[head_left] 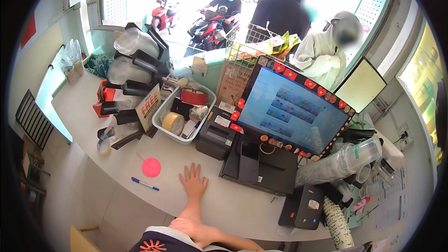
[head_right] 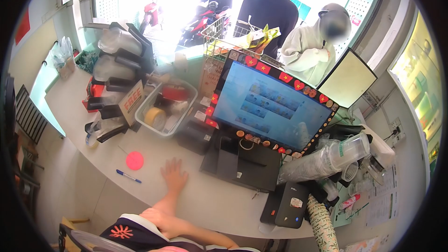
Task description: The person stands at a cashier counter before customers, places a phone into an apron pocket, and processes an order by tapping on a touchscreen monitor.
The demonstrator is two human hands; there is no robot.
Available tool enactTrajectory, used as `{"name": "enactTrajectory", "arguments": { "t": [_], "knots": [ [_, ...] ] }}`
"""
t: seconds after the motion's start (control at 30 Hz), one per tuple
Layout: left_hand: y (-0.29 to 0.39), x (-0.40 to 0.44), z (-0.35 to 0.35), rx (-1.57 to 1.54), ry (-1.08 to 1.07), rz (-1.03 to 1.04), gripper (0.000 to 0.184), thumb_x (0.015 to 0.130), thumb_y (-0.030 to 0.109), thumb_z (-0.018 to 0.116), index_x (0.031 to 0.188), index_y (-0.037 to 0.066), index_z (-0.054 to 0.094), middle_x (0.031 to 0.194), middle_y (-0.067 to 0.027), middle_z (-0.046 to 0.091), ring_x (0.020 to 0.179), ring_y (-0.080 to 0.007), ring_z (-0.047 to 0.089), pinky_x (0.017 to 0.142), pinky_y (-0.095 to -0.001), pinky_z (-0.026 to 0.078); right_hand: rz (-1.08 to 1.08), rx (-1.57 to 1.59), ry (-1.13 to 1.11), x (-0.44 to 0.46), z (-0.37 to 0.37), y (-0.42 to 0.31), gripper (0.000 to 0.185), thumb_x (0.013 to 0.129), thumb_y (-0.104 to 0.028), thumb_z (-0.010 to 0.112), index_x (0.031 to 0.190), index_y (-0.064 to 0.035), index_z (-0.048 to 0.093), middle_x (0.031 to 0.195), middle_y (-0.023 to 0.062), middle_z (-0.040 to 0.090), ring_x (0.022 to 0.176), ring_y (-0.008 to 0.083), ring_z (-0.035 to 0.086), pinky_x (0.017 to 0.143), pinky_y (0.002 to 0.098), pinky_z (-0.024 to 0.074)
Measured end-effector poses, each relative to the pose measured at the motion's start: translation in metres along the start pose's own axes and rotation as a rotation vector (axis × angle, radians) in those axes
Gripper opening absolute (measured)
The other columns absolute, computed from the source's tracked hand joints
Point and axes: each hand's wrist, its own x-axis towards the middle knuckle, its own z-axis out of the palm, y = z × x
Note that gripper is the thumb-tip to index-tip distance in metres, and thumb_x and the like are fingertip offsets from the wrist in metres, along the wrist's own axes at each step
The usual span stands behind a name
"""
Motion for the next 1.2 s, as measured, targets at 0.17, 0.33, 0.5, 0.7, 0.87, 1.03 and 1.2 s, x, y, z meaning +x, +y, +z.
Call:
{"name": "enactTrajectory", "arguments": {
  "t": [0.17,0.33,0.5,0.7,0.87,1.03,1.2],
  "knots": [
    [0.001,0.001,-0.001,-0.019,0.005,-0.006,0.058,0.073,0.037,0.05,0.129,0.022,0.044,0.14,-0.0016,0.032,0.133,-0.0285,0.018,0.104,-0.059,0.007,-0.023,0.01,-0.009,-0.004,0.005,0.006,0.05,0.082,-0.033,0.05,0.113,0.0053,0.045,0.105,0.0198,0.052,0.094,0.0363,0.05,0.086,0.0442,0.0368],
    [-0.002,0.002,0.004,-0.018,0.037,0.014,0.058,0.073,0.037,0.05,0.128,0.022,0.045,0.14,-0.0016,0.032,0.133,-0.0286,0.019,0.104,-0.0592,0.007,-0.011,0.043,-0.065,0.002,0.006,0.007,0.049,0.082,-0.033,0.049,0.114,0.0049,0.044,0.106,0.0192,0.052,0.095,0.0349,0.05,0.086,0.0435,0.0367],
    [-0.003,0.003,0.011,0.018,0.021,0.006,0.058,0.073,0.038,0.05,0.129,0.023,0.044,0.141,-0.001,0.031,0.133,-0.0281,0.018,0.104,-0.0591,0.008,0.063,0.091,-0.102,-0.001,0.003,0.01,0.052,0.079,-0.034,0.058,0.118,-0.001,0.049,0.113,0.0139,0.053,0.104,0.0299,0.05,0.091,0.0414,0.0344],
    [-0.002,0.001,0.011,0.028,0.008,-0.007,0.059,0.074,0.04,0.05,0.13,0.024,0.042,0.141,0.0003,0.031,0.134,-0.0276,0.017,0.104,-0.0588,0.007,0.071,0.074,-0.089,-0.005,0.0,0.01,0.052,0.08,-0.035,0.057,0.118,-0.001,0.049,0.114,0.0141,0.053,0.104,0.03,0.05,0.092,0.041,0.0345],
    [-0.001,0.003,0.0,0.016,-0.026,-0.023,0.058,0.074,0.04,0.05,0.129,0.023,0.043,0.141,0.0004,0.031,0.134,-0.0278,0.017,0.104,-0.0587,0.006,0.066,0.081,-0.094,-0.006,0.001,0.011,0.052,0.08,-0.036,0.057,0.118,-0.001,0.049,0.114,0.0143,0.053,0.104,0.0301,0.05,0.092,0.0407,0.0347],
    [0.0,0.003,0.006,0.027,0.002,0.002,0.058,0.073,0.038,0.051,0.129,0.023,0.043,0.141,-0.0009,0.031,0.134,-0.028,0.017,0.105,-0.058,0.006,0.059,0.078,-0.076,-0.007,-0.001,0.012,0.052,0.08,-0.036,0.057,0.118,-0.001,0.049,0.114,0.0145,0.053,0.104,0.0302,0.05,0.092,0.0404,0.0348],
    [0.001,0.004,0.008,0.035,-0.032,-0.021,0.059,0.072,0.035,0.052,0.128,0.021,0.044,0.141,-0.0024,0.032,0.134,-0.0287,0.018,0.105,-0.0569,0.006,0.048,0.033,-0.022,-0.002,-0.008,0.017,0.052,0.08,-0.037,0.056,0.118,-0.001,0.049,0.114,0.0146,0.053,0.105,0.0304,0.05,0.092,0.0401,0.0349]
  ]
}}
